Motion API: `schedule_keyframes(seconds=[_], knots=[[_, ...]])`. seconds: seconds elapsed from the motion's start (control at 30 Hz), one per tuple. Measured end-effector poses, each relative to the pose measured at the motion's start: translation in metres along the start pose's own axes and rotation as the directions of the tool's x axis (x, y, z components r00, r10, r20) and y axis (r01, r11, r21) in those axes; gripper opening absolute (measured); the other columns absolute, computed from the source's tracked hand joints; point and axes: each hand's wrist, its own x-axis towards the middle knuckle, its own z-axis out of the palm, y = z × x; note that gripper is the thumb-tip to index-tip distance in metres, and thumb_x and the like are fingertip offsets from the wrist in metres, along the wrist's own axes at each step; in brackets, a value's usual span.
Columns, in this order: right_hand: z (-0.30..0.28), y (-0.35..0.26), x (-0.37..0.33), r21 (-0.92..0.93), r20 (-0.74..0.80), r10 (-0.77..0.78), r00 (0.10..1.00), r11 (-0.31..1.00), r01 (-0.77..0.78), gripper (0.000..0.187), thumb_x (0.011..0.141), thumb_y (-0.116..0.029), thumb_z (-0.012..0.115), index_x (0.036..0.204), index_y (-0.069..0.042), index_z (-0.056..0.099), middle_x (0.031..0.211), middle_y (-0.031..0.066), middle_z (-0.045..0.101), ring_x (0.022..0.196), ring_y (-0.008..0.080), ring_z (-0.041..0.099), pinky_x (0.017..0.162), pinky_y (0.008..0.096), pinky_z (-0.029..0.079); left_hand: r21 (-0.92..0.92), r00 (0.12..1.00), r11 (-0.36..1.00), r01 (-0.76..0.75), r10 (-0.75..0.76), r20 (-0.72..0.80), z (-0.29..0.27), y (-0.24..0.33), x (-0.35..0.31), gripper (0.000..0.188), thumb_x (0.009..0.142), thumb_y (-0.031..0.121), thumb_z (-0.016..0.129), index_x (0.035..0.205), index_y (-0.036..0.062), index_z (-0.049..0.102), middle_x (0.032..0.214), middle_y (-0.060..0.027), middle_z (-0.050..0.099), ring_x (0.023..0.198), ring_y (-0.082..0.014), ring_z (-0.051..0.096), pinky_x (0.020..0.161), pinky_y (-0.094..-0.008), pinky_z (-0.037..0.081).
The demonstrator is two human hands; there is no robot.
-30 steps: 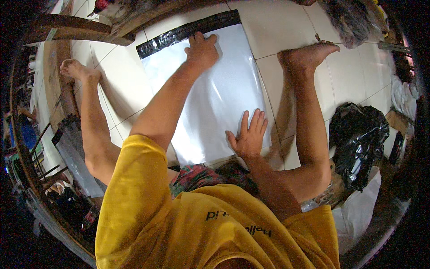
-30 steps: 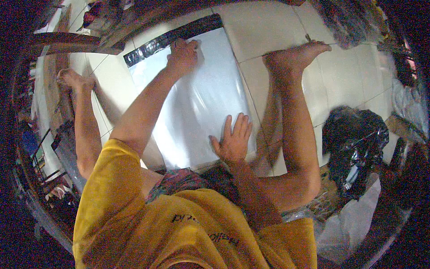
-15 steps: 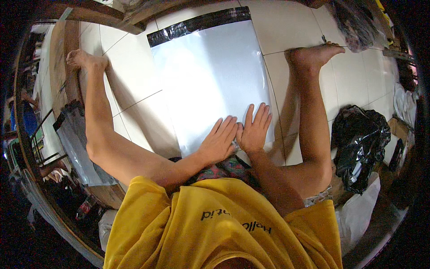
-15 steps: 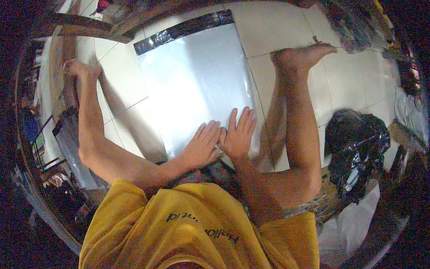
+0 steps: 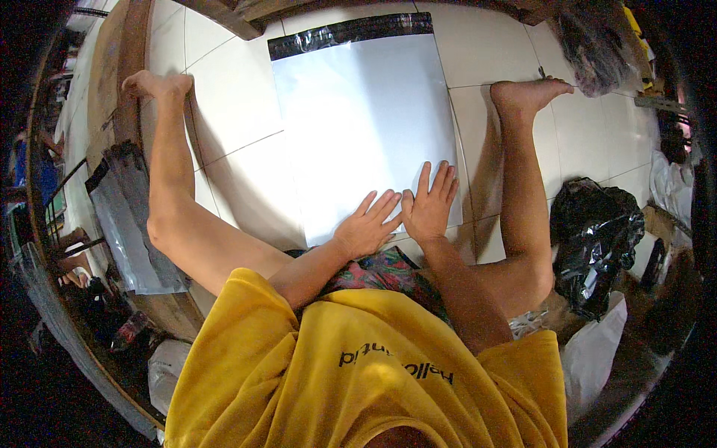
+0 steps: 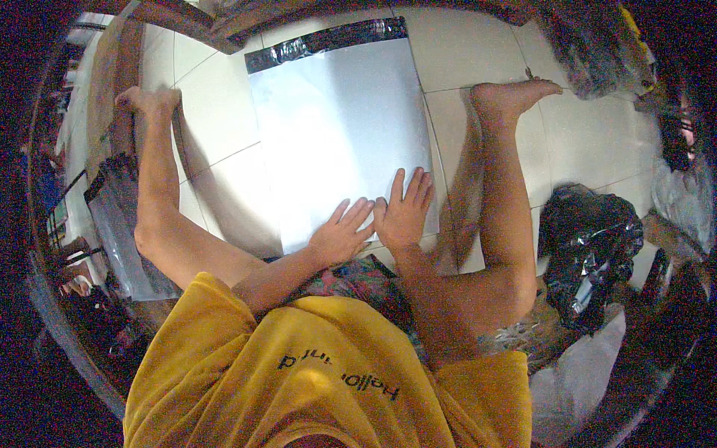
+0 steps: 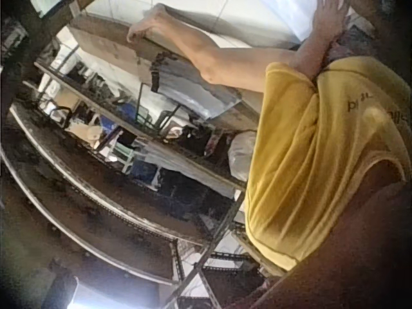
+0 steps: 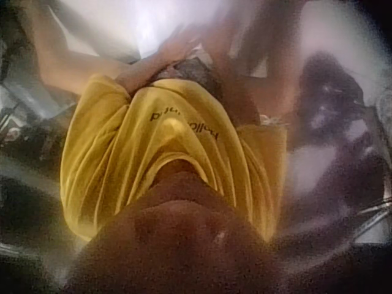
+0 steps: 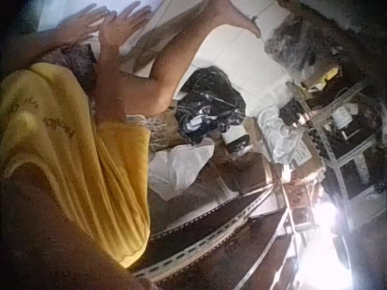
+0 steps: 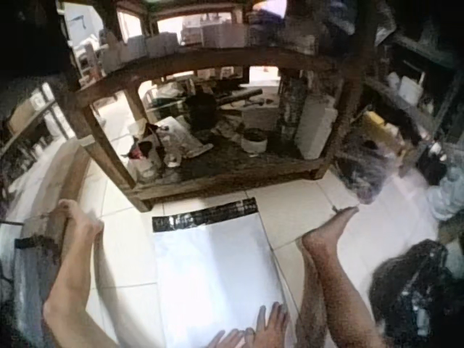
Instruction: The person sits on the floor and repeatedly folds white plastic sheets in half, then rolls them into a compact bundle. They smooth the sheets before folding and stack the finished bundles on a nearby wooden shelf.
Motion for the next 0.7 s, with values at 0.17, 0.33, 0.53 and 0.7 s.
schedule_keyframes(seconds=[0.17,0.33,0.53,0.7], knots=[[-0.040,-0.011,0.019,0.124,0.036,-0.066,0.997,0.990,0.061,0.051,0.089,-0.022,0.061,0.134,0.001,0.051,0.140,0.0342,0.044,0.132,0.0500,0.040,0.111,0.0571,0.033,-0.099,0.998,0.995,0.011,-0.017,-0.064,-0.001,-0.001,0.002,0.050,0.093,0.040,0.058,0.137,0.0163,0.058,0.151,-0.0191,0.044,0.145,-0.0331,0.036,0.121,-0.0536,0.022],[-0.050,-0.037,0.027,0.197,0.352,-0.417,0.838,0.908,0.369,0.032,0.083,-0.015,0.065,0.113,-0.004,0.063,0.117,0.0153,0.060,0.110,0.0351,0.055,0.092,0.0475,0.046,-0.074,0.999,0.996,-0.039,0.039,-0.012,0.025,-0.007,-0.007,0.046,0.094,0.041,0.057,0.132,0.0161,0.061,0.141,-0.0161,0.056,0.141,-0.0324,0.041,0.123,-0.0542,0.019],[-0.029,-0.045,0.046,0.155,0.270,-0.412,0.870,0.911,0.383,0.033,0.082,-0.013,0.065,0.114,-0.004,0.063,0.113,0.0157,0.060,0.108,0.0346,0.056,0.091,0.0473,0.046,-0.234,0.960,0.971,-0.037,0.100,0.262,0.013,-0.006,-0.001,0.041,0.097,0.039,0.050,0.134,0.0232,0.060,0.142,-0.0154,0.054,0.139,-0.0337,0.042,0.123,-0.0563,0.018],[-0.018,-0.057,0.123,0.130,0.250,-0.412,0.876,0.911,0.392,0.032,0.086,-0.010,0.061,0.117,-0.006,0.065,0.113,0.0180,0.061,0.107,0.0348,0.058,0.092,0.0476,0.048,-0.247,0.999,0.969,-0.023,0.028,0.017,0.012,-0.005,0.000,0.051,0.095,0.036,0.053,0.145,0.0289,0.048,0.156,-0.0180,0.036,0.146,-0.0347,0.032,0.121,-0.0552,0.022]])
